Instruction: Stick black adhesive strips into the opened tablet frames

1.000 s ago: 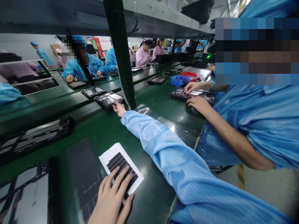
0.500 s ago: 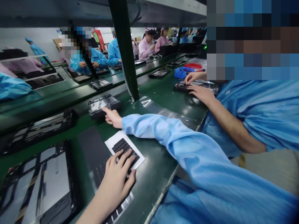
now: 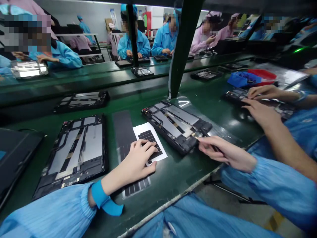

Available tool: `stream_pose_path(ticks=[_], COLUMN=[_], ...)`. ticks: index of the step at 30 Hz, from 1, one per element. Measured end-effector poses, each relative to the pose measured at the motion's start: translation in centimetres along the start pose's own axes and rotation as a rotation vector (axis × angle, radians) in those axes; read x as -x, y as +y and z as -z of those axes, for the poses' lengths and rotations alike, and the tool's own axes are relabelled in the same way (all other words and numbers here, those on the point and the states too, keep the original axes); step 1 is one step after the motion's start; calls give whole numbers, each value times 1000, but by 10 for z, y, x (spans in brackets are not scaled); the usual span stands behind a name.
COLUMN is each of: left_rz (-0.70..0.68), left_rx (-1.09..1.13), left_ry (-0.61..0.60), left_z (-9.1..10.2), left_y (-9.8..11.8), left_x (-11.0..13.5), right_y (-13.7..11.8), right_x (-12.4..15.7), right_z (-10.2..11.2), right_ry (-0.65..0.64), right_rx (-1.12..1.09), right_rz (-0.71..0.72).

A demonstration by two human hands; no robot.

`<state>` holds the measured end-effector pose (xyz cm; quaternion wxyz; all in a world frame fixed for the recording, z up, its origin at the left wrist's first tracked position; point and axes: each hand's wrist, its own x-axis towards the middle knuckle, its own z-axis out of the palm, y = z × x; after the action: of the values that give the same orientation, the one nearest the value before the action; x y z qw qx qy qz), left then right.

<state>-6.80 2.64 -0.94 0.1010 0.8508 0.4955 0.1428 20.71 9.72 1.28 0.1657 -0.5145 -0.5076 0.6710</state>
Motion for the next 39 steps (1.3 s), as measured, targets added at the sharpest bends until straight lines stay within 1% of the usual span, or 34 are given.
stream_pose_path(ticks=[2,3,5,6,7,8,10,11,13,14,15,16,20,28,31,35,37,39], left_rz=[18,21,13,5,-2,-8,-15,-16,-13,-6,4,13,23,20,9,0,-11,-24], left_rx=[29,42,69,84,103,125,173,195,230,243,254,264,289,297,292,280,259,235], left_ry=[-13,-27,-65,-90,-117,-146,-197,-217,-238,-239,-236,-230,-201,-189,-185,-156,-141,-139], left_z=[3,5,9,12,15,18,22,24,26,26,25,25,24,18,14,13,15,17], left_y=[0,-1,-4,-6,-8,-11,-16,-18,-21,-22,-23,-23,-21,-21,-21,-22,-22,-21], left_x=[-2,-3,-5,-6,-8,-9,-10,-11,-11,-11,-11,-11,-11,-11,-12,-10,-8,-8], right_y=[9,10,6,2,-4,-10,-23,-29,-37,-39,-40,-40,-34,-30,-29,-36,-45,-55], right_x=[16,22,28,27,25,21,8,1,-13,-20,-26,-32,-43,-41,-44,-41,-36,-35], right_z=[9,11,8,3,-5,-15,-39,-50,-70,-77,-83,-87,-91,-89,-94,-96,-90,-80], right_ry=[53,99,190,217,217,181,11,-88,-240,-284,-309,-324,-364,-308,-274,-213,-202,-142], right_rx=[192,277,396,429,446,456,488,521,601,638,663,671,630,615,628,731,693,586], right_rz=[-7,34,211,305,372,407,445,501,704,804,874,901,824,774,822,918,903,886])
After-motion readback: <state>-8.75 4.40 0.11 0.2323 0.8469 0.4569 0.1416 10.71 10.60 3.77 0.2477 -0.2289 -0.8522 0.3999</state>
